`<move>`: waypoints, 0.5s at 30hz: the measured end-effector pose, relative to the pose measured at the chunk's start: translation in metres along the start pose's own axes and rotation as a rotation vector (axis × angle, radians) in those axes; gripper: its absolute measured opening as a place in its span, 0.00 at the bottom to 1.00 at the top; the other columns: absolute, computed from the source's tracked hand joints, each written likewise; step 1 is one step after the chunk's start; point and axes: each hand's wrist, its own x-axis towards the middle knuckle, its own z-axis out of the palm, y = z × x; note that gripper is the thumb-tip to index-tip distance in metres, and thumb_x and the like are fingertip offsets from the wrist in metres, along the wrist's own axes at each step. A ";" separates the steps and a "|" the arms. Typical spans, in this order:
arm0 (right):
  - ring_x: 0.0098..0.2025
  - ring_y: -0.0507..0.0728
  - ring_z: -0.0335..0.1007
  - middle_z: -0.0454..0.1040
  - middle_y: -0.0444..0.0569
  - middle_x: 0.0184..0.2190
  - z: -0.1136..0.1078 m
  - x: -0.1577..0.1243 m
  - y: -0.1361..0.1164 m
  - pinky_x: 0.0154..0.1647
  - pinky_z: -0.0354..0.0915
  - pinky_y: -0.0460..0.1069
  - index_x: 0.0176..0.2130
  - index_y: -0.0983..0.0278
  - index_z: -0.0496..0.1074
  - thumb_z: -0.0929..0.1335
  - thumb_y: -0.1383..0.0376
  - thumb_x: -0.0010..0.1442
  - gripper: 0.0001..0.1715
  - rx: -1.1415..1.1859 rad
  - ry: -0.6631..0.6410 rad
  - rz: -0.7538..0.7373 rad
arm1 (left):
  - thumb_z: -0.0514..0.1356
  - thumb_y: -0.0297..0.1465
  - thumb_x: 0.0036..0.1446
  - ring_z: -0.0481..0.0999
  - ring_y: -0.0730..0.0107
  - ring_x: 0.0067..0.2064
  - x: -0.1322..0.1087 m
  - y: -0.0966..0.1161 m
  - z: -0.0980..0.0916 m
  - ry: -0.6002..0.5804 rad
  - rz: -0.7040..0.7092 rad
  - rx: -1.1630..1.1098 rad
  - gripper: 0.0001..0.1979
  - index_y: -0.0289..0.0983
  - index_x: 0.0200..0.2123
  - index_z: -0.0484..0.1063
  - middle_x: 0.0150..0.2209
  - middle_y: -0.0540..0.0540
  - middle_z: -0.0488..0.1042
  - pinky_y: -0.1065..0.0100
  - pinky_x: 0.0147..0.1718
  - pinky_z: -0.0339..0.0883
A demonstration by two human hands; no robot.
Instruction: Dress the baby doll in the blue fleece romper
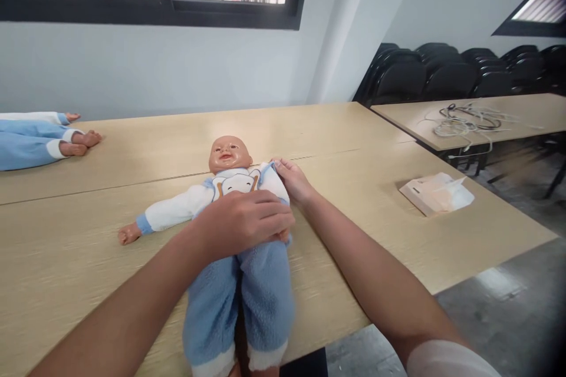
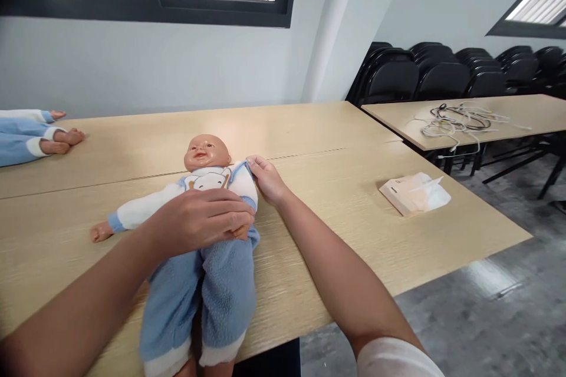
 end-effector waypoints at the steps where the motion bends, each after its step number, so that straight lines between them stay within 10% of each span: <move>1: 0.33 0.52 0.66 0.72 0.40 0.31 0.000 0.000 -0.002 0.36 0.65 0.47 0.37 0.61 0.72 0.80 0.48 0.51 0.25 0.012 0.004 -0.022 | 0.55 0.27 0.72 0.82 0.67 0.45 0.000 -0.001 -0.002 -0.008 -0.006 -0.018 0.09 0.39 0.44 0.77 0.39 0.46 0.82 0.67 0.44 0.78; 9: 0.34 0.54 0.71 0.75 0.42 0.29 -0.004 0.010 0.001 0.42 0.71 0.51 0.34 0.62 0.74 0.80 0.55 0.50 0.19 0.072 -0.013 0.090 | 0.59 0.26 0.70 0.82 0.67 0.44 0.006 0.007 -0.002 -0.002 0.056 -0.238 0.08 0.38 0.37 0.75 0.38 0.47 0.83 0.67 0.45 0.77; 15: 0.49 0.62 0.77 0.83 0.54 0.47 0.003 0.002 -0.008 0.53 0.74 0.57 0.43 0.65 0.82 0.77 0.63 0.53 0.16 -0.018 -0.177 0.282 | 0.68 0.32 0.65 0.83 0.69 0.40 -0.004 -0.014 -0.014 0.282 -0.090 -0.256 0.02 0.42 0.39 0.78 0.38 0.50 0.84 0.69 0.43 0.77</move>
